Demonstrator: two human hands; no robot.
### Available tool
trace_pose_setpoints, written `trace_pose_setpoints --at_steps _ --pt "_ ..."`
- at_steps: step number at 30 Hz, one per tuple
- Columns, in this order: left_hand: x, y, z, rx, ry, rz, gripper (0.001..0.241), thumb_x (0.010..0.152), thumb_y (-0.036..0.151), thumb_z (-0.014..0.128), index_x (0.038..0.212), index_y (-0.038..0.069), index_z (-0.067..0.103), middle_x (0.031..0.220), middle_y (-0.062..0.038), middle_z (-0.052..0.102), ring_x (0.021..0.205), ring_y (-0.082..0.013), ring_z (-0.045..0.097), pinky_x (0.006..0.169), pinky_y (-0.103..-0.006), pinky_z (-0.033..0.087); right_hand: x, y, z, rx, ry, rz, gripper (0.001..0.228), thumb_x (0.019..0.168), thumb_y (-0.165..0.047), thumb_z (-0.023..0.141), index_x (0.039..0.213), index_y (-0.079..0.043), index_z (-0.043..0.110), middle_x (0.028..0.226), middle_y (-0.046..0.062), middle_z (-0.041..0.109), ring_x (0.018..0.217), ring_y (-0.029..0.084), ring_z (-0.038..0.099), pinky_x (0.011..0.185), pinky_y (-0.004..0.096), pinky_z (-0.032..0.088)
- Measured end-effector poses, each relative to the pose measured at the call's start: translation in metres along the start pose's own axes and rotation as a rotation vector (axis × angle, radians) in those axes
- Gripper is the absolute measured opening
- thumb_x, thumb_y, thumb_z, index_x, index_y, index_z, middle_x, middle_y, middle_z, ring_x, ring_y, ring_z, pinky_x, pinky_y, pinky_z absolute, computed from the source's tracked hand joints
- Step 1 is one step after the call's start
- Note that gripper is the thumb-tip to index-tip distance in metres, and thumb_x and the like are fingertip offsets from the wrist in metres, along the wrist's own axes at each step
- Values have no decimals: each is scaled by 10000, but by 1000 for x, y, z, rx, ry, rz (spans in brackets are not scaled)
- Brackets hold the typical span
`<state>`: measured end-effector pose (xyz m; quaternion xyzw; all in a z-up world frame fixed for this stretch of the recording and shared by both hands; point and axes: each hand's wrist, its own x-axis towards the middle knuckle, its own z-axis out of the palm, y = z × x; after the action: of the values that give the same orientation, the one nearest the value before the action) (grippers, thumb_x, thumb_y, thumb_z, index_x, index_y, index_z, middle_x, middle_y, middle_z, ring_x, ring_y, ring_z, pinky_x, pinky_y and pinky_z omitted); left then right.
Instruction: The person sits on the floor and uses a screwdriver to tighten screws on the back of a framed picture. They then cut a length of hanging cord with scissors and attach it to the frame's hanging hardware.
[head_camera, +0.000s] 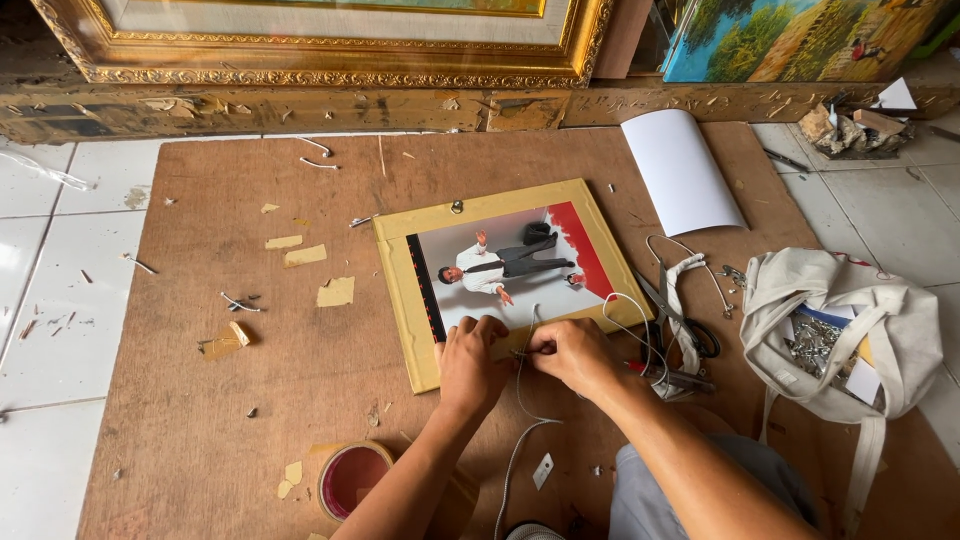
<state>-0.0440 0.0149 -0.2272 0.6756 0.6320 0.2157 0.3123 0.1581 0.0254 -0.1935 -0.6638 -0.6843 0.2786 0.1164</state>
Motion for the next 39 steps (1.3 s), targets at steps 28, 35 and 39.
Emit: trace_pose_setpoints --at_steps 28,35,39 --pt "-4 71 -100 -606 245 333 31 994 205 865 968 187 859 1094 -58 733 1124 -295 652 1047 -432 504 -39 -95 -82 879 -8 55 394 1077 -46 653 1459 -17 745 1270 155 837 913 233 829 676 353 735" --pt "-7 77 -108 -745 -114 212 556 1171 468 392 1588 151 578 1545 -287 643 1505 -555 534 1221 -703 430 -59 -152 -155 238 474 -230 130 1080 -207 720 1106 -200 847 881 63 855 835 225 822 723 360 676" --pt "20 23 -82 -75 -12 211 597 1198 543 374 1669 205 516 1686 -211 534 1627 -462 403 1333 -634 268 -53 -168 -210 835 552 -227 233 1191 -309 590 1291 -134 707 1079 84 802 920 148 779 723 312 721"
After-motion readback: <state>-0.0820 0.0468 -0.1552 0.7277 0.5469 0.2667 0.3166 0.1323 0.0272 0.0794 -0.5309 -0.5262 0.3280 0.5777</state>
